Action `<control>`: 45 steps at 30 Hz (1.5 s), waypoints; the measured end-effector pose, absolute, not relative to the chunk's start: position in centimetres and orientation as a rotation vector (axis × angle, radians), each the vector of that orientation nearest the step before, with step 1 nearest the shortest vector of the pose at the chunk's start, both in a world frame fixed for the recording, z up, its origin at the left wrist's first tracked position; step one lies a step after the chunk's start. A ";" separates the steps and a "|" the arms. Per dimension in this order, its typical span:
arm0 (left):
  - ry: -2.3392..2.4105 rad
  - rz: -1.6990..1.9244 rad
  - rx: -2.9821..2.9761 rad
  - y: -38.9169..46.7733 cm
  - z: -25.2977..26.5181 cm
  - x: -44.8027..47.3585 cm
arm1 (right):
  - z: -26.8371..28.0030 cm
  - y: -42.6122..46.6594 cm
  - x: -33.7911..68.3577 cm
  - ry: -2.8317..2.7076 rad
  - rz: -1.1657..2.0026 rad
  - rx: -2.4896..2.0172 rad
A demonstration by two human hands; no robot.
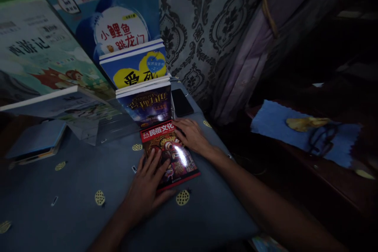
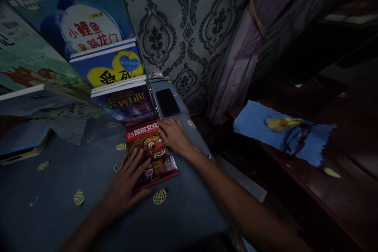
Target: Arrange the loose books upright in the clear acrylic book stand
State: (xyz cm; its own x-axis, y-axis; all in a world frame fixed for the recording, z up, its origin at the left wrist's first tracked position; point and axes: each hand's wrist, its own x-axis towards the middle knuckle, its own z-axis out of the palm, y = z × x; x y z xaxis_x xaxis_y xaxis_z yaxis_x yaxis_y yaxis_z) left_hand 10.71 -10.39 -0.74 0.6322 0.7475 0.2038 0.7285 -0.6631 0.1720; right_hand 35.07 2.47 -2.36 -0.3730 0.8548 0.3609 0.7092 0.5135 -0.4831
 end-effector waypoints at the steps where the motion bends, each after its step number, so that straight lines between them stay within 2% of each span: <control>1: 1.254 0.400 2.727 -10.1 -0.7 10.4 | -2.4 2.5 35.0 -2.186 0.326 -1.277; 5: 1.366 0.433 2.588 -7.0 -0.8 8.1 | -2.3 2.6 34.8 -2.186 0.314 -1.299; 10: 1.444 0.662 2.590 -1.5 -1.9 5.2 | -2.4 2.8 34.8 -2.224 0.291 -1.291; 15: 1.402 0.763 2.638 -0.4 -2.2 4.8 | -2.6 2.8 34.8 -2.222 0.267 -1.319; 20: 1.291 0.762 2.690 -3.4 -1.1 5.4 | -2.3 2.7 34.5 -2.250 0.270 -1.356; 29: 1.135 0.583 2.832 -14.7 0.6 7.1 | -2.5 2.5 34.0 -2.229 0.248 -1.360; 34: 1.118 0.632 2.856 -16.2 1.3 7.5 | -2.5 2.7 34.0 -2.228 0.256 -1.352; 39: 1.128 0.585 2.796 -13.1 2.5 9.2 | -3.0 2.8 34.7 -2.136 0.370 -1.301; 45: 1.211 0.608 2.716 -4.4 2.0 12.6 | -4.1 2.2 35.5 -1.900 0.461 -1.301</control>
